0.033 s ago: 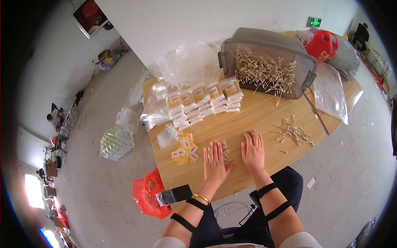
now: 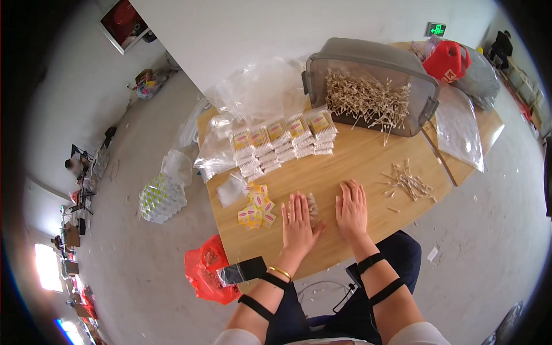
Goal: Packing cotton swabs into small plastic bags and arranging them on a table.
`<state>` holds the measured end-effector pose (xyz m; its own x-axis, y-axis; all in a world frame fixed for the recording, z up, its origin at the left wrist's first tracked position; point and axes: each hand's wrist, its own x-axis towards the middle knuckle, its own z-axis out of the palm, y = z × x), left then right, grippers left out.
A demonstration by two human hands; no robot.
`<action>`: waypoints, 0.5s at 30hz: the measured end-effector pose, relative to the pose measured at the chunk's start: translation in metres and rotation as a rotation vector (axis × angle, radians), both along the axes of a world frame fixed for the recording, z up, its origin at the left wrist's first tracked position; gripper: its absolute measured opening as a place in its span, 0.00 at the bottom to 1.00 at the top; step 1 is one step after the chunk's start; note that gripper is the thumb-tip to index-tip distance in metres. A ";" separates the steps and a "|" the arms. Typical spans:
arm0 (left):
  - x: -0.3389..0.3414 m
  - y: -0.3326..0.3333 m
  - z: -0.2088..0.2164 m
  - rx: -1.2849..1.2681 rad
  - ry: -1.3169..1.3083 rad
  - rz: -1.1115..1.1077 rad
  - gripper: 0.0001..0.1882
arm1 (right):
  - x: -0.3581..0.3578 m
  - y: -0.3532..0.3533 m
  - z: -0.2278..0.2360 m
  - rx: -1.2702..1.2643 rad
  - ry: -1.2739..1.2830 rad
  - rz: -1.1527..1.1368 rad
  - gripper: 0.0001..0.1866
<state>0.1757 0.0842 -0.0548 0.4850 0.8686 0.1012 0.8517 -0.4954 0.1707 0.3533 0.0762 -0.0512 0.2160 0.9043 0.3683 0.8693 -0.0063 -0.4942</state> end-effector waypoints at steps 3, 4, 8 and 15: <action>0.003 0.019 -0.003 -0.008 0.003 0.052 0.54 | 0.000 0.002 0.003 -0.046 0.025 -0.023 0.22; 0.003 0.024 -0.002 -0.016 0.007 0.068 0.54 | 0.000 0.002 0.002 -0.043 0.013 -0.024 0.22; 0.001 0.035 -0.002 -0.029 0.008 0.066 0.55 | -0.001 0.002 -0.001 -0.039 0.010 -0.020 0.20; 0.006 0.025 -0.007 0.001 0.021 0.068 0.56 | 0.001 0.003 0.000 -0.032 0.002 -0.038 0.22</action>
